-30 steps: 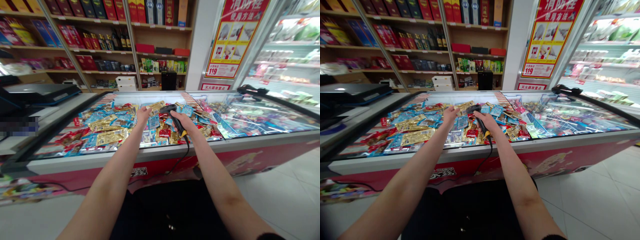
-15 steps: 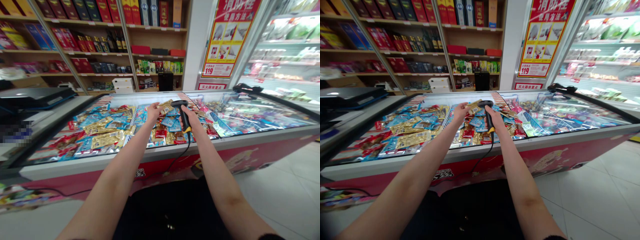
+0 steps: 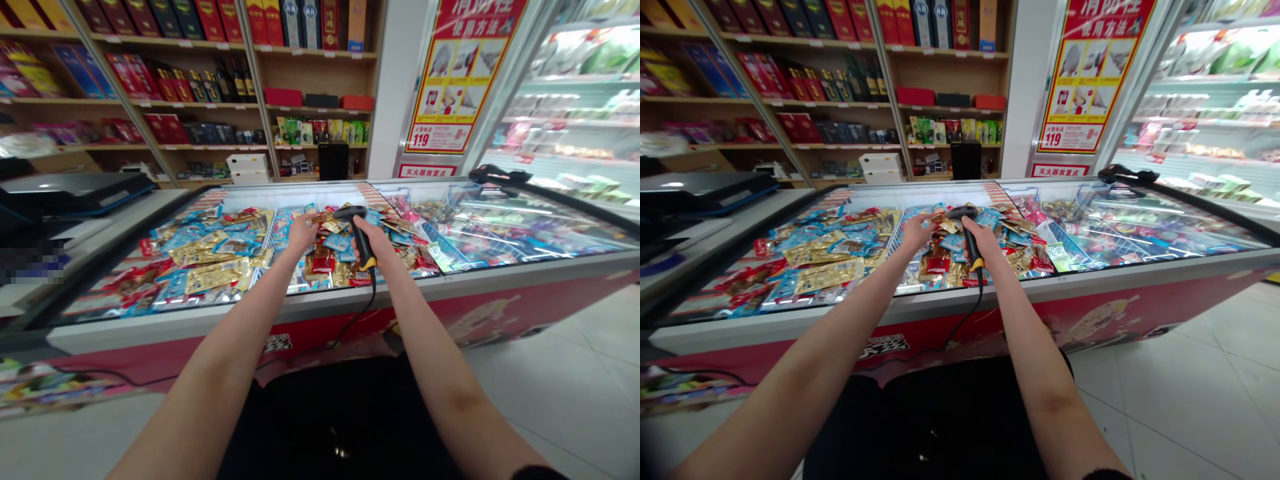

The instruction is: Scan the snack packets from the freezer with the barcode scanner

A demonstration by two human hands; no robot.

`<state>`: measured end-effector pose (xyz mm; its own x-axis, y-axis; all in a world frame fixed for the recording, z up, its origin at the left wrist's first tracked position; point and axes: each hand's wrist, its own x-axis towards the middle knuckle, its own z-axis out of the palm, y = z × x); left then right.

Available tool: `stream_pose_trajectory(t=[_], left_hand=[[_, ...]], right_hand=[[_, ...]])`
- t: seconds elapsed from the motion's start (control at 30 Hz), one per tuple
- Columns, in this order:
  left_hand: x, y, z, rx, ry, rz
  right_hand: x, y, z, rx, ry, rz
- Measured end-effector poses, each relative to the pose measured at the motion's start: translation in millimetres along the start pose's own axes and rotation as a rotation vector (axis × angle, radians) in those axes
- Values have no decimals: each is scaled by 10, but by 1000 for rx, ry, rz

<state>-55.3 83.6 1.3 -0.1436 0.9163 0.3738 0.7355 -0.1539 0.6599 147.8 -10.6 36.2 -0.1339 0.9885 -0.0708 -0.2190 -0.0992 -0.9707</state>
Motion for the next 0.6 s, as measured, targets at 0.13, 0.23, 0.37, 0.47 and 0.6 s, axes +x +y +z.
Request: stream_pose_trajectory(t=[0.13,0.23,0.37,0.47,0.6], left_hand=[[8,-258,-252,124,-19,-44],[13,-483,-501,226,-36,-91],[35,-813,-892,362,-19,-204],[57,-1052,-1183,472,-17,-279],[64,-1247,-1482,604,-130,-340]], right_hand=[[15,99,197,-18,-45,46],[33,184,367,-47,-88,75],[69,279,581,-77,-141,84],[99,341,729,-103,-166,107],[124,417,916,-102,-214,133]])
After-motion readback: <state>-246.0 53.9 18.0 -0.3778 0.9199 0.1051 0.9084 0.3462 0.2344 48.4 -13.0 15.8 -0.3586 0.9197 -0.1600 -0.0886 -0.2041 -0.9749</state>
